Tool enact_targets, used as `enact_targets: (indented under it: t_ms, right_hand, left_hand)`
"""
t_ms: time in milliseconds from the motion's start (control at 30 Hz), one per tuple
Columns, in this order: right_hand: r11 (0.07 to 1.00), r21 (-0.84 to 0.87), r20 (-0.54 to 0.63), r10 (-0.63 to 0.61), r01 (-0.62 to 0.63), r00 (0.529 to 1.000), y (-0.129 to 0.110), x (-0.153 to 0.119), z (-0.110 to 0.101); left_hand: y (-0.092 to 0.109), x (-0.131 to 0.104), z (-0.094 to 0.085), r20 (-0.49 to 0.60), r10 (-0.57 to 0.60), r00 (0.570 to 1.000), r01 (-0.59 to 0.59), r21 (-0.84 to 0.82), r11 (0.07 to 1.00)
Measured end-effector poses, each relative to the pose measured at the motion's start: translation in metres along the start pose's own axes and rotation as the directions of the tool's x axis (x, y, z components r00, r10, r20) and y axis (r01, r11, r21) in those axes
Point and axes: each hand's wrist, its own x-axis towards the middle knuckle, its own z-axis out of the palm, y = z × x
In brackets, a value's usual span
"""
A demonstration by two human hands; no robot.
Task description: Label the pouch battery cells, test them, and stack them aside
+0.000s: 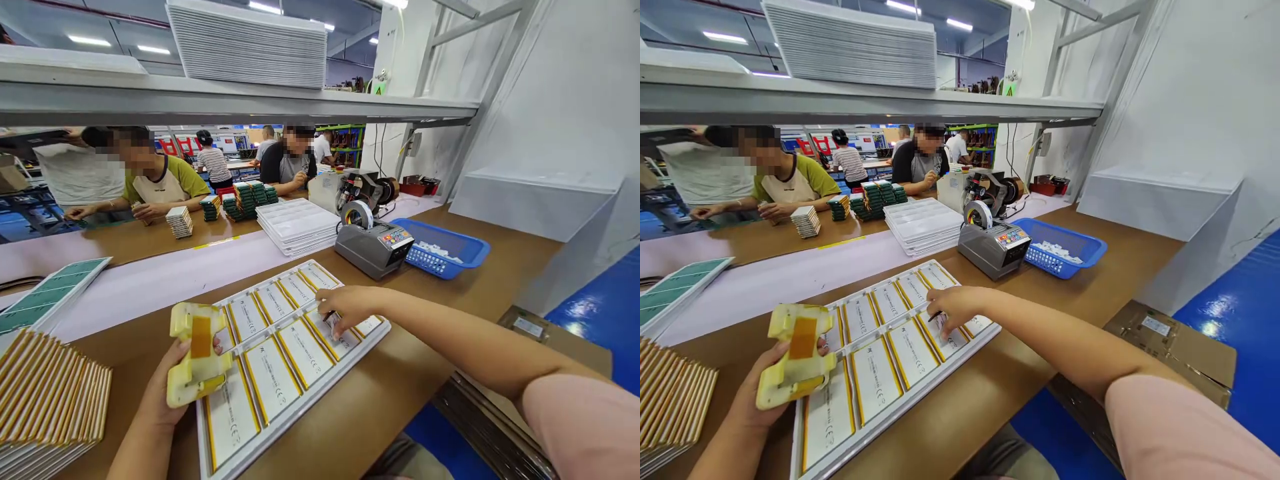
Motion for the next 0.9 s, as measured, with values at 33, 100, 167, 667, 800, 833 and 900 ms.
enact_targets:
  t_ms: [33,100,167,667,800,833,900]
  right_hand:
    - [1.000,-0.017,0.049,0.020,-0.019,0.999,0.003,0.008,0.002]
    - [0.995,-0.021,0.105,0.101,-0.099,0.989,0.013,0.022,0.005]
    - [0.988,0.028,0.109,0.150,-0.154,0.983,0.023,0.030,0.008]
    - [0.756,0.476,-0.801,0.584,-0.449,0.135,0.093,-0.060,0.018]
    - [0.621,0.568,-0.737,0.675,-0.540,0.001,0.140,-0.108,0.002]
    - [0.606,0.574,-0.720,0.693,-0.551,0.012,0.146,-0.113,0.000]
    - [0.600,0.574,-0.700,0.713,-0.557,0.048,0.152,-0.118,-0.002]
  left_hand:
    - [0.000,0.001,0.000,-0.001,0.008,1.000,-0.008,0.006,1.000]
    - [-0.001,0.002,-0.001,-0.009,0.015,1.000,-0.015,0.020,1.000]
    - [-0.002,0.004,-0.003,-0.010,0.008,1.000,-0.008,0.033,0.999]
    - [0.003,0.006,-0.005,-0.051,-0.087,0.995,0.086,-0.026,0.996]
    - [0.000,0.007,-0.007,-0.048,-0.078,0.996,0.078,0.009,0.997]
    - [0.000,0.008,-0.007,-0.059,-0.075,0.995,0.077,0.019,0.997]
    - [-0.001,0.008,-0.007,-0.072,-0.065,0.995,0.067,0.031,0.997]
